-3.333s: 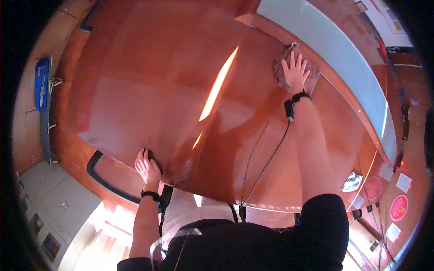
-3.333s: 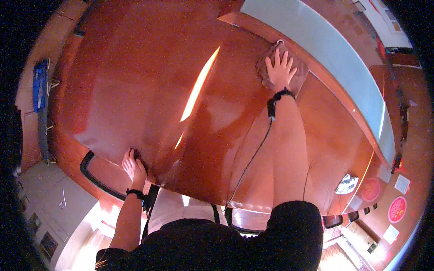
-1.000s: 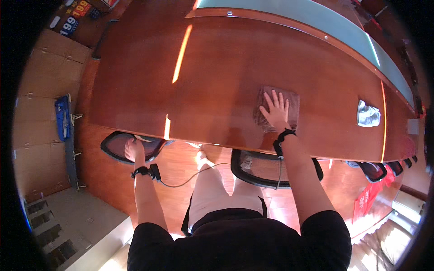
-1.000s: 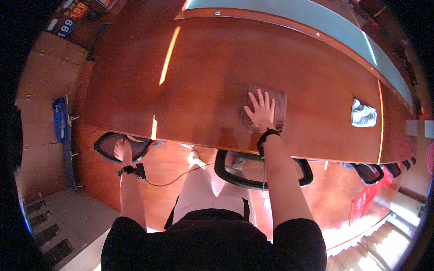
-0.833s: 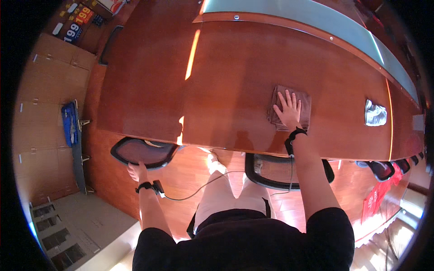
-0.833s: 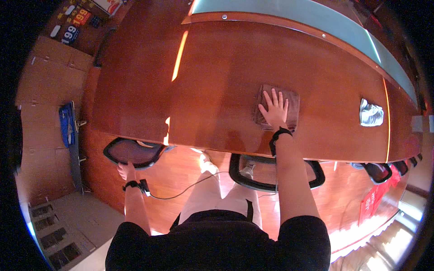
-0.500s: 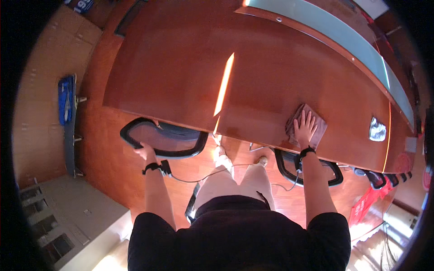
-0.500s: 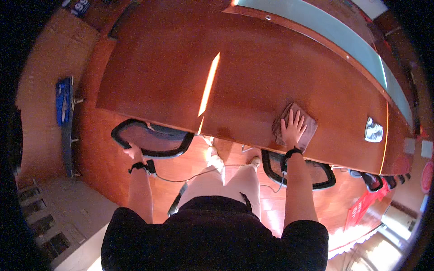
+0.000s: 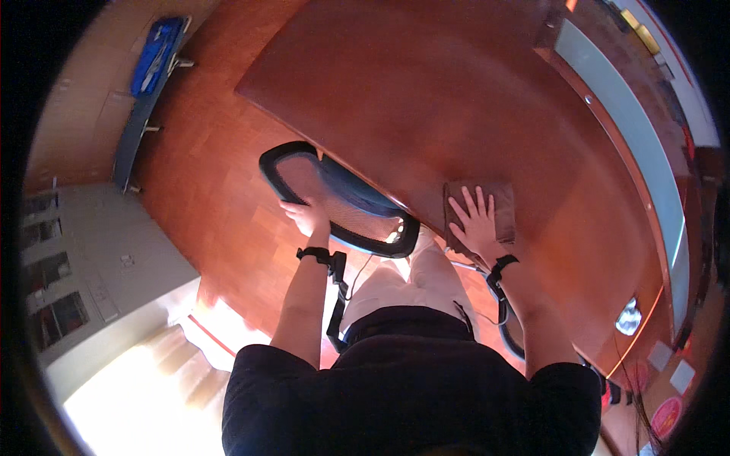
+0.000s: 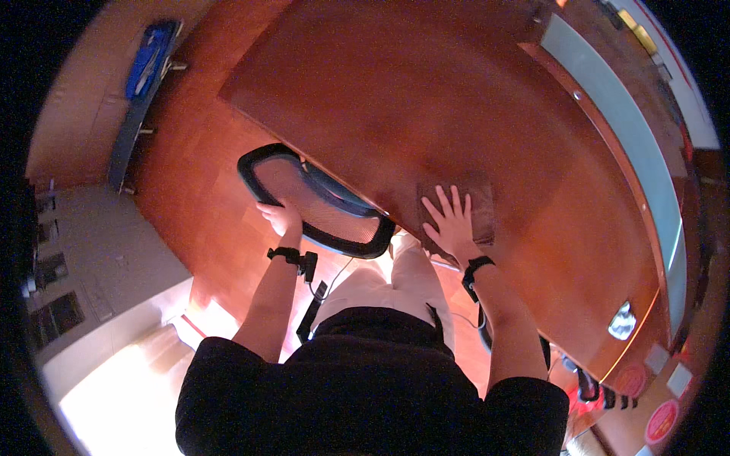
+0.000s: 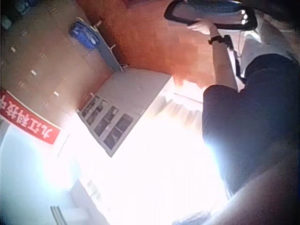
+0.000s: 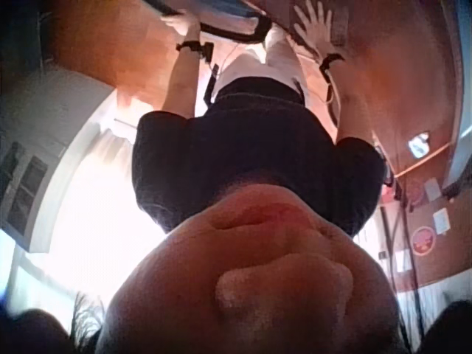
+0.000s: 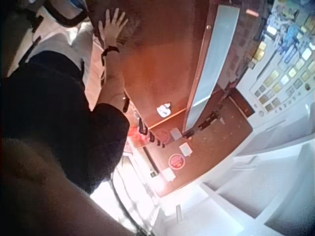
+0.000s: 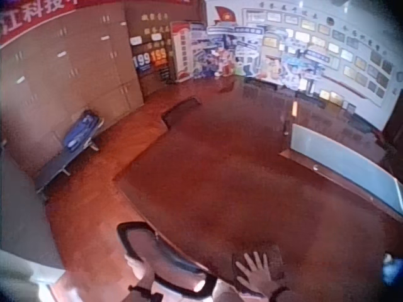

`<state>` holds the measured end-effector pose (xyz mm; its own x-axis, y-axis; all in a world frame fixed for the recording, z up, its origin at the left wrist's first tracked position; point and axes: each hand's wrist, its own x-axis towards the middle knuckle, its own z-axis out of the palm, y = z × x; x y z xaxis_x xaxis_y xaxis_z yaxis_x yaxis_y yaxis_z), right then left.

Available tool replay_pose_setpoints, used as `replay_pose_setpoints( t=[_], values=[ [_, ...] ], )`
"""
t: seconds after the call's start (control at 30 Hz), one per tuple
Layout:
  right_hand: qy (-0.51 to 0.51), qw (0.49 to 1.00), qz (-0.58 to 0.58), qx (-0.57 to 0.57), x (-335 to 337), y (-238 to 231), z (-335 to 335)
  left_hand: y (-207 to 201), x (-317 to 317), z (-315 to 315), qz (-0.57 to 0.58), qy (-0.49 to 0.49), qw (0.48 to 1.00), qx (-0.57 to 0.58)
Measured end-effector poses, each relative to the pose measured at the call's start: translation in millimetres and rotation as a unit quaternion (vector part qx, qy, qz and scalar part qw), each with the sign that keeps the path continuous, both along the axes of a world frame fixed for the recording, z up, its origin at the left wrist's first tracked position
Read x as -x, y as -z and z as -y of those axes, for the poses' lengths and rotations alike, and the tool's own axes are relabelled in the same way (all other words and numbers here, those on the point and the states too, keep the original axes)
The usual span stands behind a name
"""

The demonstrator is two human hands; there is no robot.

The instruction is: The person wipes a large wooden table with a cloth, moving to different sections to cover the surface.

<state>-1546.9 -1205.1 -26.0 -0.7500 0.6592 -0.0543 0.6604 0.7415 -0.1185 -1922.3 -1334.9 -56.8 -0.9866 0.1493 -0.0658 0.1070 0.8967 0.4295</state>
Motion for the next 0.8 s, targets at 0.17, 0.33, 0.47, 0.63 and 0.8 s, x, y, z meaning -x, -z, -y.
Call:
replay_pose_setpoints(
  t=[0.17,0.33,0.47,0.63,0.8],
  values=[
    [-0.117,0.992,-0.012,0.038,81,-12,-28,-1,0,11,-0.026,-0.028,0.999,0.005],
    [-0.191,0.974,-0.115,0.034,193,-6,-52,-4,-3,6,-0.040,-0.028,0.999,0.000],
    [-0.271,0.950,-0.150,0.034,279,-4,-69,-13,-5,3,0.000,-0.035,0.999,-0.039],
    [-0.241,0.954,-0.177,0.020,352,12,-78,2,-7,8,-0.008,-0.013,0.997,-0.074],
    [-0.191,0.970,-0.152,-0.002,395,21,-80,6,-10,33,0.179,0.014,0.974,-0.141]
  ],
)
